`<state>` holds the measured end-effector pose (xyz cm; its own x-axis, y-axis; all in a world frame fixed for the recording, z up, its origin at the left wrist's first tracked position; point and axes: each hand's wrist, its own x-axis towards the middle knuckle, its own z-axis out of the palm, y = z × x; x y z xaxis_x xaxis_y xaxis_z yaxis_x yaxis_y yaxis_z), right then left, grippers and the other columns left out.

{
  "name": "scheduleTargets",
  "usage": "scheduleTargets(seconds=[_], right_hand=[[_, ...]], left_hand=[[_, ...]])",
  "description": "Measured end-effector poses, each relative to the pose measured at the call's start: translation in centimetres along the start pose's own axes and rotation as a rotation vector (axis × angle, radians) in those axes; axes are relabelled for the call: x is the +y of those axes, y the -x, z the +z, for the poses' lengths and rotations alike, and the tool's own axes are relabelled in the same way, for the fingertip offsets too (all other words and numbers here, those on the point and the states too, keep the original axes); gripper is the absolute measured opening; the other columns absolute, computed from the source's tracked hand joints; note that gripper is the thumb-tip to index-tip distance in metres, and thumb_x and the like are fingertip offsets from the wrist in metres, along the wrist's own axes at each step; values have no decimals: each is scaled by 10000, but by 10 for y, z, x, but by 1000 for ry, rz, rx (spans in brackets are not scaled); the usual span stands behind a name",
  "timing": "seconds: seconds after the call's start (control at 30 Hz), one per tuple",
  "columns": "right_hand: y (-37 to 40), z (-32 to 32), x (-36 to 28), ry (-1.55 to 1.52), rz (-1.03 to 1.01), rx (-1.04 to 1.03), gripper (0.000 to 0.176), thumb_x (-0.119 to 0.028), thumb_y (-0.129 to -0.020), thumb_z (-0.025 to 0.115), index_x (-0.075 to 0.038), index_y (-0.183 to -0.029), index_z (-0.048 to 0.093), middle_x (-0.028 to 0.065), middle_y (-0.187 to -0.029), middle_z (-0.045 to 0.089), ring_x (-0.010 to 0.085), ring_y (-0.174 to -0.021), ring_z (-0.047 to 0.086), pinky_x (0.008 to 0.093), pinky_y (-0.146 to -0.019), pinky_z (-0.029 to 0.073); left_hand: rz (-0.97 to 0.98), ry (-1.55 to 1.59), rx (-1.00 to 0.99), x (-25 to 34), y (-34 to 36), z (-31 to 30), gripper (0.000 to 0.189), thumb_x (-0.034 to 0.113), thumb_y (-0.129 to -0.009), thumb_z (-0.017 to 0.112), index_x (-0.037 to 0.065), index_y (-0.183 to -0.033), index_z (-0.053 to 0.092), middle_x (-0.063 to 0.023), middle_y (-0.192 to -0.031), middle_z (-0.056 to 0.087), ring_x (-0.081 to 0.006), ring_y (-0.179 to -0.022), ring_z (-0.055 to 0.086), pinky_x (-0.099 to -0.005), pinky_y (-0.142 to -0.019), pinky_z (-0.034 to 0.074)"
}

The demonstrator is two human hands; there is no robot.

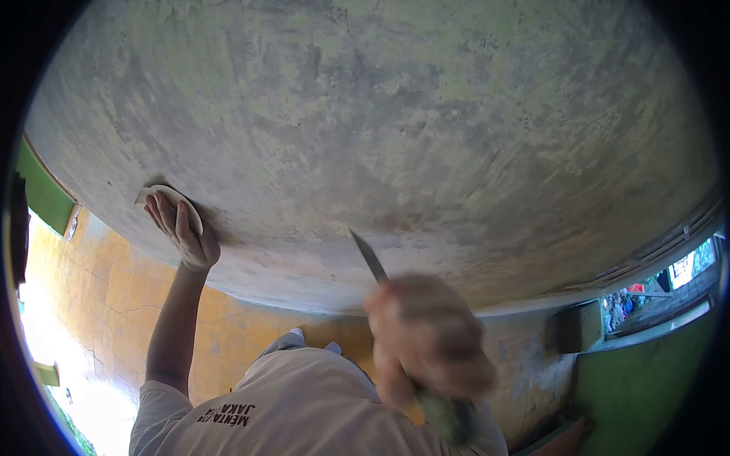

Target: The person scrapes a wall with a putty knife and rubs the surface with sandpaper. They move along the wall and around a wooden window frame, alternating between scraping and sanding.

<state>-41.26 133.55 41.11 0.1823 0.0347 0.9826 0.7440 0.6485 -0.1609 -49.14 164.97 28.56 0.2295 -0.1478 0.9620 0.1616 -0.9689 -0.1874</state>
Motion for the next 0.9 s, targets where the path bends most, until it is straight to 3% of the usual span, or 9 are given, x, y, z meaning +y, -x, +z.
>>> scheduleTargets(seconds=[0.1,0.23,0.3,0.33,0.43,0.47,0.57,0.73,0.9], right_hand=[[-3,-11,8,-7,104,-59,242,-237,-905,604,-122,-914,391,15,-632,435,129,-457,390,262,-369,333],[0,-12,3,-160,-167,22,242,-211,-895,612,-130,-925,386,23,-621,425,139,-457,392,297,-373,343],[3,-7,16,62,19,-29,254,-213,-893,615,-114,-927,384,28,-629,429,131,-464,397,267,-378,347],[3,-22,16,-69,96,-99,255,-82,-865,613,-74,-902,361,72,-626,508,144,-408,469,330,-396,475],[1,-17,2,-127,-148,43,261,-63,-859,620,-80,-904,364,69,-616,519,149,-407,446,348,-412,476],[7,-18,-3,-116,-151,65,274,-255,-890,627,-126,-899,386,23,-626,436,134,-438,375,288,-391,353],[11,-10,6,53,143,50,286,-266,-891,627,-121,-895,380,17,-626,434,132,-422,365,272,-389,350],[15,-19,-3,-57,-22,100,257,-240,-896,616,-132,-889,383,27,-625,462,142,-410,384,286,-365,350],[33,-21,5,-101,-95,173,262,-23,-817,632,-57,-922,395,76,-606,469,162,-402,447,356,-391,460]], left_hand=[[6,6,0,0,-1,-1,523,205,-887,383,-8,-1362,331,-307,-1457,219,-479,-1374,140,-631,-1085,85],[11,-1,-1,1,-1,-1,530,193,-884,377,-15,-1367,321,-307,-1459,211,-479,-1375,136,-628,-1086,84],[-6,17,17,3,-2,1,511,147,-855,342,13,-1349,348,-293,-1460,229,-477,-1378,133,-625,-1090,69],[-22,32,43,3,-3,3,511,101,-827,306,41,-1330,375,-279,-1460,247,-475,-1381,129,-622,-1094,55],[-7,25,45,1,-1,4,510,122,-838,309,26,-1336,366,-284,-1460,241,-474,-1380,131,-620,-1095,58],[-4,25,46,1,-3,4,510,122,-838,309,26,-1336,366,-284,-1460,241,-474,-1380,131,-620,-1095,58],[16,21,37,3,-5,2,505,157,-861,311,15,-1343,357,-287,-1460,237,-470,-1382,131,-617,-1096,64],[18,14,38,1,-6,4,506,223,-900,316,14,-1360,342,-281,-1472,210,-461,-1386,122,-616,-1094,71],[48,8,20,0,-2,3,526,228,-896,331,12,-1376,322,-273,-1484,185,-457,-1390,104,-615,-1095,64]])
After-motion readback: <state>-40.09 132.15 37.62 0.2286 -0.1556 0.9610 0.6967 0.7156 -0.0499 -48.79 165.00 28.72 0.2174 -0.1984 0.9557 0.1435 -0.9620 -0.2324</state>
